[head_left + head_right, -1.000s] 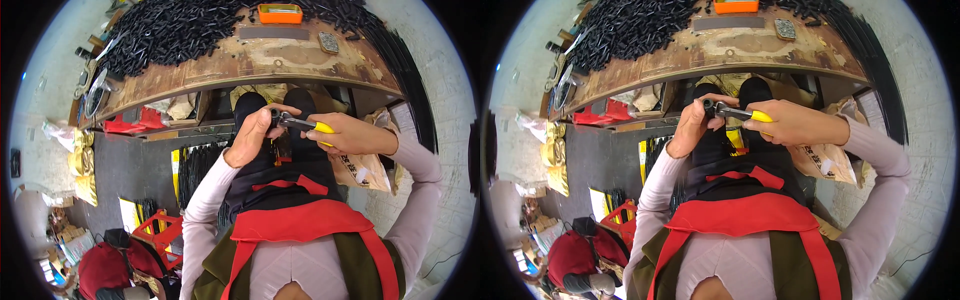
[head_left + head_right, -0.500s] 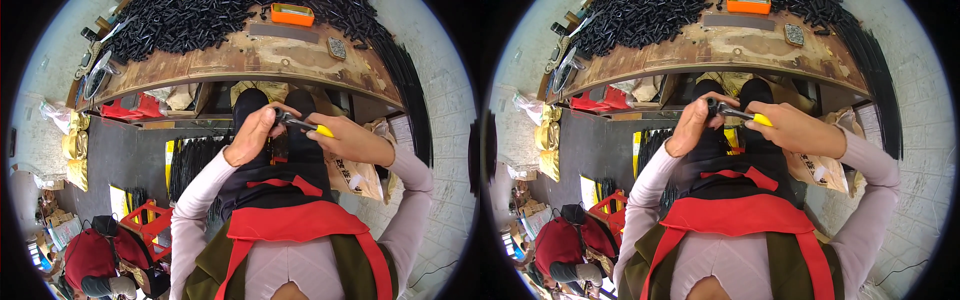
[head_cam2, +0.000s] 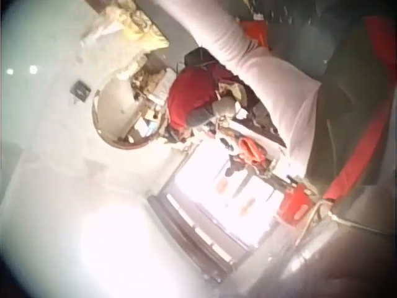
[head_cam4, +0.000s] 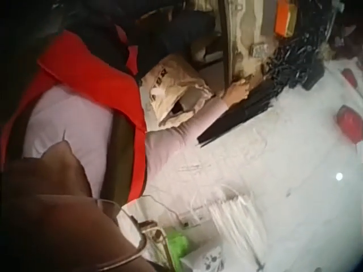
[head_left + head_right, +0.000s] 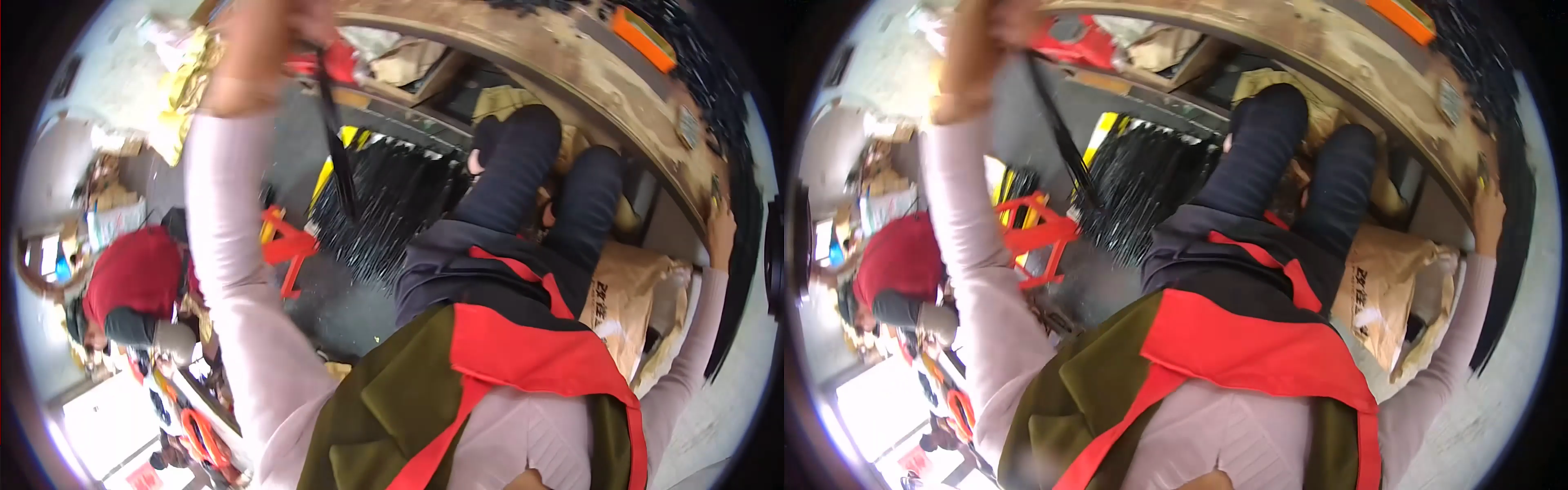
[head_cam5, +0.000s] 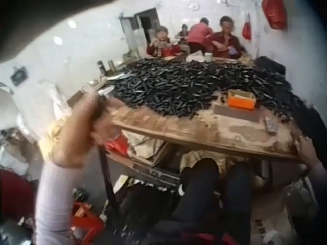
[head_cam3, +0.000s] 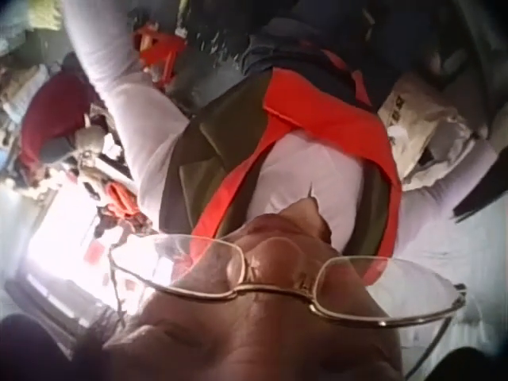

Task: Gathering, measuring, and trimming black plastic or rubber strips using pliers at a workbench.

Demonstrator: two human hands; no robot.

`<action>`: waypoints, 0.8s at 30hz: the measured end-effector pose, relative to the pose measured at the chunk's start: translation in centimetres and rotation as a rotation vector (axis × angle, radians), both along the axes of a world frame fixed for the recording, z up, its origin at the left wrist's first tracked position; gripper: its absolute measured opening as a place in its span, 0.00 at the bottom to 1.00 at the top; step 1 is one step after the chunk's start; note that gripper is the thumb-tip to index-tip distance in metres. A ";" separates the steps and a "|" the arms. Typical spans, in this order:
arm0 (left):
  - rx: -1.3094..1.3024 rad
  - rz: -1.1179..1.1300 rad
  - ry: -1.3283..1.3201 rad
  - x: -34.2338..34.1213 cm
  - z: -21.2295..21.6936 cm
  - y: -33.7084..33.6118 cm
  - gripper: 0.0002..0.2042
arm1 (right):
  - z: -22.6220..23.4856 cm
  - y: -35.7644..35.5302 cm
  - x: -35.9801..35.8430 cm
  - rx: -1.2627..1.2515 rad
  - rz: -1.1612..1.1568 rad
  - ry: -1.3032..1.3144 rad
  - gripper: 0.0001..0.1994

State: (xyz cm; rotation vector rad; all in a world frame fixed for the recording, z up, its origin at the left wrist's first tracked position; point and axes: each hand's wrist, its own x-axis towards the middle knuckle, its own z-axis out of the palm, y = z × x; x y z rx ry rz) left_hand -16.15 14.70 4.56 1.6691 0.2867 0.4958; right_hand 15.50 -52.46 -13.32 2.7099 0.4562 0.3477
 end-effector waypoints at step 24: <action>-0.531 0.371 0.692 -19.3 -44.8 -2.3 0.14 | -1.7 0.9 1.8 0.164 0.137 0.053 0.20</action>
